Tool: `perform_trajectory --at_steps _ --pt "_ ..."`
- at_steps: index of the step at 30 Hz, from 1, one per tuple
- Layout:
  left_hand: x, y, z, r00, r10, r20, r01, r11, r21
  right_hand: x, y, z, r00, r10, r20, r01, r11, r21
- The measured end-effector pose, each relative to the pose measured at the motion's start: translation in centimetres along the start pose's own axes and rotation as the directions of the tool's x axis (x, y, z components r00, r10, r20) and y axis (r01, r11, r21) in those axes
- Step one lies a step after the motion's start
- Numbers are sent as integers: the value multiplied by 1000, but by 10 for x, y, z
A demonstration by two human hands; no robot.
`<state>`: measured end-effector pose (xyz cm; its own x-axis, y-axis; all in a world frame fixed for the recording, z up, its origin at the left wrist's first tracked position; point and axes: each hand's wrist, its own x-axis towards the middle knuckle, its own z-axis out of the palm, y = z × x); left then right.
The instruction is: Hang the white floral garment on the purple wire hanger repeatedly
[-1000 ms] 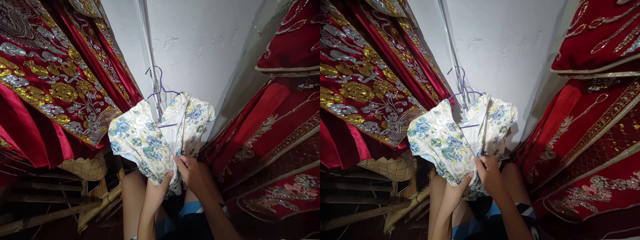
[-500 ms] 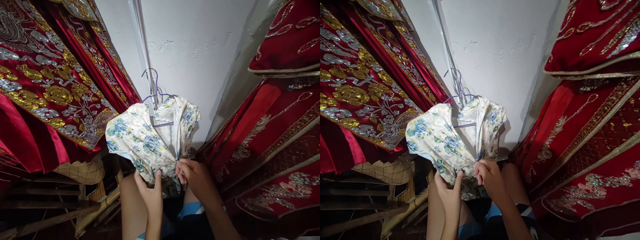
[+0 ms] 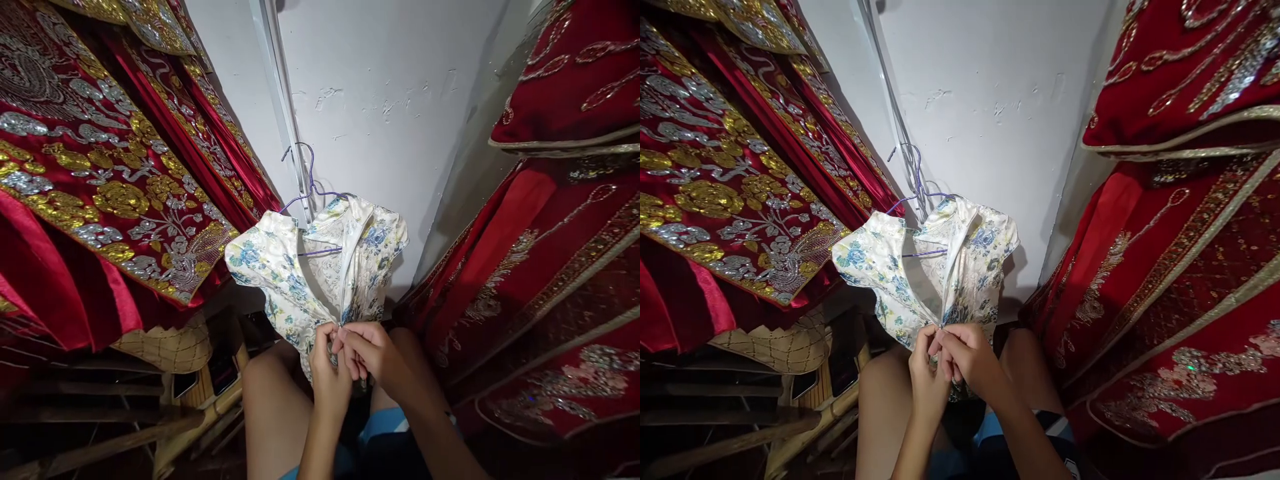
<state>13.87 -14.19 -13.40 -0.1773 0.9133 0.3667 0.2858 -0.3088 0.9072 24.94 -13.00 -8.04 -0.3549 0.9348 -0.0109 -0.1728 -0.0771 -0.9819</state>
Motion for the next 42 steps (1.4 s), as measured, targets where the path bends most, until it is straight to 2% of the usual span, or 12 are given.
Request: perform_trajectory --at_steps 6,12,17,20,22,25,27,30,33,37,40,42 --pt "4 -6 4 990 113 89 -125 981 146 36 -32 -13 999 -9 -53 11 999 45" --pt "5 -23 16 964 148 221 -196 956 217 98 -99 -21 965 -214 -153 232 965 119" --pt "6 -29 22 949 146 279 -203 961 187 110 -128 -18 933 -346 -101 357 923 142" --pt "19 -18 7 943 97 319 -155 974 163 103 -120 -16 934 -354 -52 358 926 120" --pt "37 2 -9 940 102 326 -151 980 129 98 -110 -15 941 -334 -55 339 934 113" --pt "75 45 -32 950 281 139 -297 949 108 95 -102 -14 949 -306 -73 313 943 110" --pt "105 72 -41 901 434 23 -433 891 138 93 -103 -12 946 -317 -71 322 943 88" --pt "143 98 -43 853 515 84 -520 824 225 92 -108 -11 922 -384 -51 386 922 37" --pt "163 107 -39 816 546 191 -578 751 320 97 -109 -13 895 -440 -65 439 898 -34" --pt "163 111 -36 760 629 164 -635 667 389 110 -89 -19 884 -441 -158 414 893 -176" --pt "163 110 -46 734 678 -19 -609 671 424 115 -61 -23 906 -384 -177 333 907 -258" --pt "171 104 -62 738 643 -204 -536 742 402 112 -43 -25 935 -315 -161 265 925 -272"
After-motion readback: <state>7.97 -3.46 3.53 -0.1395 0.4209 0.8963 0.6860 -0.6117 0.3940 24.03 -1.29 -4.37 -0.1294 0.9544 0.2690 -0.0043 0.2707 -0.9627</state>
